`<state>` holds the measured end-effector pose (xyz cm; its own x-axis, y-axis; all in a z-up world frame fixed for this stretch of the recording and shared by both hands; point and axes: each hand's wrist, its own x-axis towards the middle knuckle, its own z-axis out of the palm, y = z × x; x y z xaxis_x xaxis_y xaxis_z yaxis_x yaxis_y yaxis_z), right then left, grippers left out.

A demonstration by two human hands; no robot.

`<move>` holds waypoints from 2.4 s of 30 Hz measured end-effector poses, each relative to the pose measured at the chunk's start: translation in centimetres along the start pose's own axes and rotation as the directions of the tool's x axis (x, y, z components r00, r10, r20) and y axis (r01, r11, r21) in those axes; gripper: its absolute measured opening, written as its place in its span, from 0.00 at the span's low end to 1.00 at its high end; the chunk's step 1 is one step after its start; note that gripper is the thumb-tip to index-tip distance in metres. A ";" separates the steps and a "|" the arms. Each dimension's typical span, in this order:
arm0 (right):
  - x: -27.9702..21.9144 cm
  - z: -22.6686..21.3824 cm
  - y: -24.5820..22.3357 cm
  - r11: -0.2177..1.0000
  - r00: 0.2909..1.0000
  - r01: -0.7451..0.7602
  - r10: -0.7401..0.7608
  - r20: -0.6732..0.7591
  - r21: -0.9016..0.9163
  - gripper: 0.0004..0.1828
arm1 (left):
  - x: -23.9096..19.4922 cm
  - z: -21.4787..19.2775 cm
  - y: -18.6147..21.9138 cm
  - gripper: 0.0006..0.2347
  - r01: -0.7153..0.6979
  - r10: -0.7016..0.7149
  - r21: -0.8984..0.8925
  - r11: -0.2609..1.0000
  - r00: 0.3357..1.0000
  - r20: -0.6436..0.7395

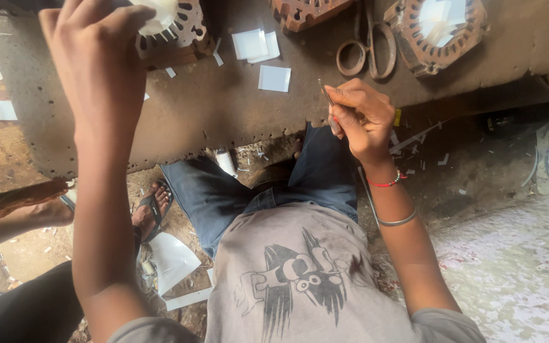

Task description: The person places small rectangular insulation sheets into the slots of motor stators using a thin metal tool to seat them firmly.

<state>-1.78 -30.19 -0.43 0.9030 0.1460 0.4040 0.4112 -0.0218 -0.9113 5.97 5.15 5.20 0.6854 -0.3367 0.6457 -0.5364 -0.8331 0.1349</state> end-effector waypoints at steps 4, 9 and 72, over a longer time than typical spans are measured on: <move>0.0 0.0 0.1 1.000 1.000 -0.005 0.005 -0.011 0.001 0.10 | -0.8 1.3 1.7 0.19 0.001 0.002 0.062 0.998 0.998 -0.059; -0.1 0.2 -0.2 1.000 0.999 -0.011 0.011 -0.030 0.004 0.10 | -3.1 4.9 9.1 0.19 -0.055 0.113 -0.236 0.970 0.964 0.239; 0.5 2.2 -3.7 0.669 0.977 0.183 -0.042 0.210 -0.720 0.23 | -4.3 4.5 11.8 0.08 0.127 -0.037 -0.313 0.941 0.960 0.278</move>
<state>-3.16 -27.90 2.99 0.8390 0.3508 0.4160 0.5300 -0.7000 -0.4786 -1.08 -5.21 0.58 0.8147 -0.4142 0.4058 -0.5720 -0.6893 0.4446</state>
